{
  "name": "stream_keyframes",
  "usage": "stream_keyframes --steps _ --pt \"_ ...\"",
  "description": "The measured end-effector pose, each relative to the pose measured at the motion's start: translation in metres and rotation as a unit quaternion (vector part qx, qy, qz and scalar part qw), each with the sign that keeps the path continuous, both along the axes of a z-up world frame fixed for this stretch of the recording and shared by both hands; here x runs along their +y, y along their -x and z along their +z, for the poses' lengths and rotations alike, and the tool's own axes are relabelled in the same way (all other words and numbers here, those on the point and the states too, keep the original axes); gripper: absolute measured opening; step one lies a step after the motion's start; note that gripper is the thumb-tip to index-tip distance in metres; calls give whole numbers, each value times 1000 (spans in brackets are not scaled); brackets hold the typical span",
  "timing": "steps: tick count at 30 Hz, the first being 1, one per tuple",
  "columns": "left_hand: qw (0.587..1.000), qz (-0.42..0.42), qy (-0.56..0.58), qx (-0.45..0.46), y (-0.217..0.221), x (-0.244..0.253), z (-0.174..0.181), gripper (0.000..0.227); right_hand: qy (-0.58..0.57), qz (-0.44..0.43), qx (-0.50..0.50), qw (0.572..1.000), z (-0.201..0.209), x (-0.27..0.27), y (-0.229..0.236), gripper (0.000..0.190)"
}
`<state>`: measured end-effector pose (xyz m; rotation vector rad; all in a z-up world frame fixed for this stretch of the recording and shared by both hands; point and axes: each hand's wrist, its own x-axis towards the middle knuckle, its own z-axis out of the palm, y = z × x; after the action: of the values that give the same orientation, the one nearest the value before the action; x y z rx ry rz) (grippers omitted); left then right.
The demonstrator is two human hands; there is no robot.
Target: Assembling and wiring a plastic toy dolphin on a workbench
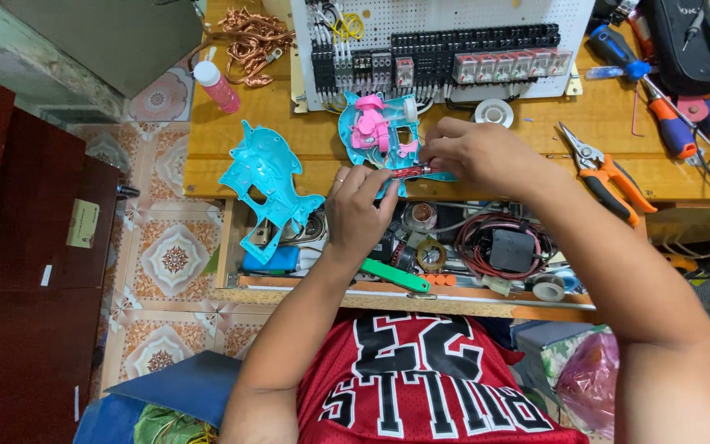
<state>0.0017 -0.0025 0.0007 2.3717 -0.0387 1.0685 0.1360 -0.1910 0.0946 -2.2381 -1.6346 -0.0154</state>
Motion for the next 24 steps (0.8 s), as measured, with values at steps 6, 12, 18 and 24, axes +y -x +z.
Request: stream_keyframes --steps 6,12,18,24 --pt "1000 -5 13 10 0 0 3 9 115 30 -94 988 3 11 -16 5" --pt "1000 4 0 18 -1 1 3 10 122 60 -88 987 0 12 -25 9" --pt "1000 -9 -3 9 1 4 2 11 156 46 -41 986 -7 12 -34 10" --pt "1000 -10 9 13 -1 2 7 9 190 69 -14 979 -32 16 -49 14"
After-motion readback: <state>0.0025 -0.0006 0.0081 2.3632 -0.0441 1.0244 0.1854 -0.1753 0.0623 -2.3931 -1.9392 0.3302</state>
